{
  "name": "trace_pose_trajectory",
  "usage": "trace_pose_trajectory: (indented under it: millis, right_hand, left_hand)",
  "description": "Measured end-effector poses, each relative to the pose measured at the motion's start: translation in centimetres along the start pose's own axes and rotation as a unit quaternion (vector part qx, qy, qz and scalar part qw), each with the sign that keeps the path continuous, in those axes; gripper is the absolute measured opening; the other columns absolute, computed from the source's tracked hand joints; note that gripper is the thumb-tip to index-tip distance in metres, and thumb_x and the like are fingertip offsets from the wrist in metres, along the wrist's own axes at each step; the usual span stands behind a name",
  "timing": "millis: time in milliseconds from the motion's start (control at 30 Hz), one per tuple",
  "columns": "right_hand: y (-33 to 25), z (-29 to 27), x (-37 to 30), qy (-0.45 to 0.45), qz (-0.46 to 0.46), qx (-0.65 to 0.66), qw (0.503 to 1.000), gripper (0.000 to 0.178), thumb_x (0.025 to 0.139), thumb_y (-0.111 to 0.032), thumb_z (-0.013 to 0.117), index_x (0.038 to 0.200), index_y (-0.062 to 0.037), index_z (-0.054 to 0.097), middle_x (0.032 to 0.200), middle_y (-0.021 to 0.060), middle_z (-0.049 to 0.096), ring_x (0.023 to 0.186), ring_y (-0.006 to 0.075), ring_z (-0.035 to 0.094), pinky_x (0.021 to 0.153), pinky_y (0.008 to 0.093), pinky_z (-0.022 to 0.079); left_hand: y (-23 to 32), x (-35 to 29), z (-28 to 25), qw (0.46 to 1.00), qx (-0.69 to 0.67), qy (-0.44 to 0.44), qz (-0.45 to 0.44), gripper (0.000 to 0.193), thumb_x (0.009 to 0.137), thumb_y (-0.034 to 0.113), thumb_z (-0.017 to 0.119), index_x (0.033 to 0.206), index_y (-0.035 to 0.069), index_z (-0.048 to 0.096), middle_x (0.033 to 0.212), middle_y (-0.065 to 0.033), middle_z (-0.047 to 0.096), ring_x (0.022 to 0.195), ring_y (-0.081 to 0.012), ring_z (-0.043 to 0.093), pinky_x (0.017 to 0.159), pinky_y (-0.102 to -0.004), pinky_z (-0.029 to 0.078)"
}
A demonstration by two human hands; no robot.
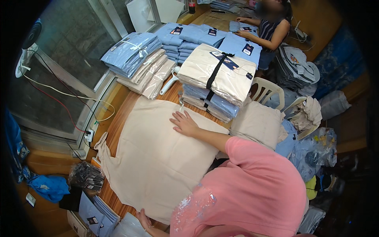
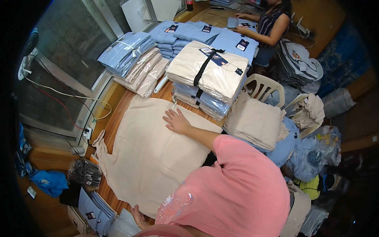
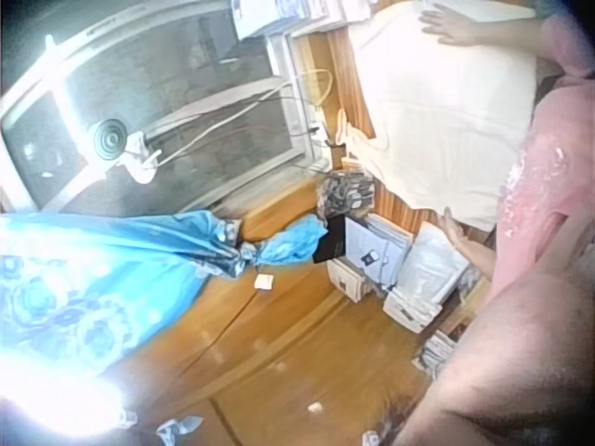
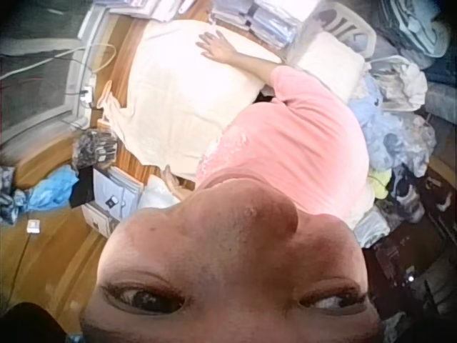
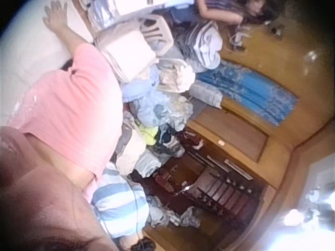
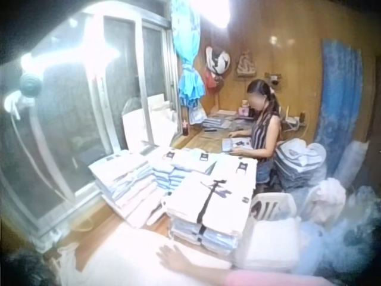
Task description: The person folds a shirt over a cardboard template, removes the template, attaches a tag, and places the folded shirt into a plastic bag.
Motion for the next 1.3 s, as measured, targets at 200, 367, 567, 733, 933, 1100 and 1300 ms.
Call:
trace_pose_trajectory:
  millis: [200,367,567,733,933,1100,1300]
  right_hand:
    - [0.2,0.6,0.1,0.024,-0.012,-0.013,1.000,0.046,0.089,-0.036,0.045,0.130,-0.0143,0.044,0.138,0.0121,0.036,0.132,0.0271,0.026,0.107,0.0525,0.017]
    - [0.8,0.8,0.0,0.034,-0.004,-0.010,0.999,0.048,0.088,-0.036,0.048,0.130,-0.0137,0.045,0.136,0.0134,0.039,0.132,0.0283,0.028,0.107,0.0530,0.016]
    - [-2.9,-8.3,3.9,0.081,0.128,0.618,0.772,0.052,0.084,-0.040,0.054,0.121,-0.0044,0.053,0.124,0.0152,0.050,0.115,0.0273,0.046,0.099,0.0397,0.034]
    - [-11.8,-21.6,4.3,-0.258,-0.239,0.655,0.669,0.052,0.087,-0.045,0.052,0.101,0.0036,0.061,0.092,0.0127,0.062,0.093,0.0230,0.057,0.084,0.0355,0.042]
    - [-8.9,-6.6,6.3,-0.229,-0.073,0.250,0.938,0.045,0.086,-0.044,0.052,0.110,-0.0061,0.059,0.112,0.0139,0.055,0.109,0.0282,0.048,0.093,0.0501,0.036]
    - [-3.6,1.8,4.2,-0.063,-0.018,-0.013,0.998,0.049,0.089,-0.043,0.045,0.129,-0.0151,0.044,0.140,0.0135,0.031,0.134,0.0279,0.021,0.104,0.0596,0.017]
    - [-3.6,2.8,3.9,-0.045,-0.039,-0.024,0.998,0.053,0.091,-0.048,0.038,0.135,-0.0179,0.037,0.144,0.0114,0.028,0.136,0.0273,0.018,0.107,0.0565,0.012]
  left_hand:
    - [3.2,-1.0,0.2,0.951,0.208,0.095,0.208,0.052,0.072,-0.016,0.054,0.121,-0.001,0.044,0.118,-0.0165,0.052,0.104,-0.0275,0.052,0.093,-0.0365,0.041]
    - [4.4,-3.6,0.4,0.880,0.290,0.218,0.307,0.055,0.069,-0.014,0.058,0.121,-0.003,0.042,0.115,-0.0174,0.048,0.104,-0.0300,0.051,0.094,-0.0360,0.039]
    - [-1.1,-1.0,-5.7,0.886,0.256,0.306,0.235,0.054,0.068,-0.002,0.073,0.112,-0.008,0.042,0.105,-0.0196,0.050,0.091,-0.0224,0.052,0.078,-0.0319,0.047]
    - [-3.4,0.4,-5.5,0.934,0.301,0.156,0.114,0.041,0.064,0.003,0.077,0.091,-0.004,0.048,0.081,-0.0110,0.057,0.067,-0.0194,0.053,0.065,-0.0304,0.047]
    - [-1.0,-1.3,-1.9,0.992,0.105,0.063,0.039,0.027,0.074,0.009,0.066,0.094,-0.002,0.051,0.091,-0.0122,0.057,0.076,-0.0203,0.053,0.070,-0.0300,0.045]
    - [0.3,-3.6,-1.6,0.986,-0.165,0.005,0.024,0.024,0.077,0.014,0.059,0.095,0.000,0.051,0.101,-0.0112,0.054,0.091,-0.0202,0.050,0.079,-0.0322,0.042]
    - [3.0,-3.7,-5.5,0.960,0.200,0.179,0.076,0.034,0.079,0.028,0.066,0.096,0.004,0.048,0.103,-0.0097,0.051,0.099,-0.0261,0.049,0.085,-0.0418,0.040]
Point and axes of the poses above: each hand's wrist, its own x-axis towards the middle knuckle, its own z-axis out of the palm, y = z × x, the point moved 7 cm from there along x, towards the middle knuckle
